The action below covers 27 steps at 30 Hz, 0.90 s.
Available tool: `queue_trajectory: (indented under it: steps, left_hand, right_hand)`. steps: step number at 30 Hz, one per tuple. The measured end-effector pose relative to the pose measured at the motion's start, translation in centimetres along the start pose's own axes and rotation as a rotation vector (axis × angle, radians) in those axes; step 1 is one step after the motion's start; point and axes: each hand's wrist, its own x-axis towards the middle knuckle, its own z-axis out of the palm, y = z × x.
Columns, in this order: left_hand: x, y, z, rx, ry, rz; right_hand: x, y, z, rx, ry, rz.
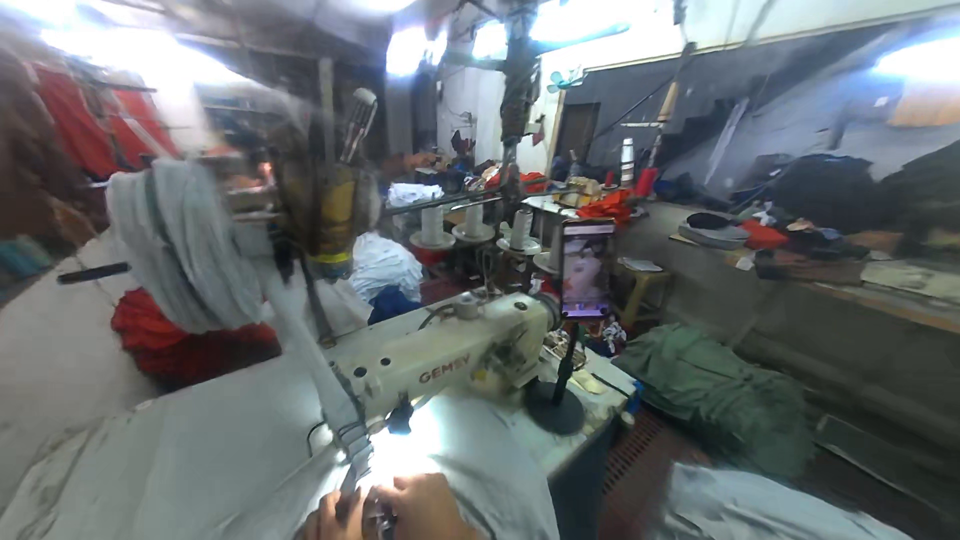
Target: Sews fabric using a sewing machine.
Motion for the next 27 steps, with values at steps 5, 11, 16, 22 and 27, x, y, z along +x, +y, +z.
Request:
queue_trajectory:
  steps: [5, 11, 16, 22, 27]
  left_hand:
    - [-1.7, 0.3, 1.0, 0.010, 0.168, -0.010]
    - [-1.2, 0.2, 0.6, 0.059, 0.113, -0.010]
    - [-0.1, -0.3, 0.9, 0.011, 0.094, -0.024]
    - [3.6, -3.1, 1.3, -0.075, 0.095, 0.089]
    - [3.6, -4.3, 0.9, -0.036, 0.069, 0.180]
  right_hand:
    - [-0.2, 0.4, 1.2, -0.147, 0.053, -0.020]
    - [0.3, -0.3, 1.1, -0.223, 0.088, -0.068]
    - [1.4, -0.6, 0.7, -0.132, -0.026, -0.004]
    - [4.2, -3.1, -2.3, 0.081, -0.373, 0.255]
    - [2.4, -3.6, -1.1, 0.000, -0.200, 0.186]
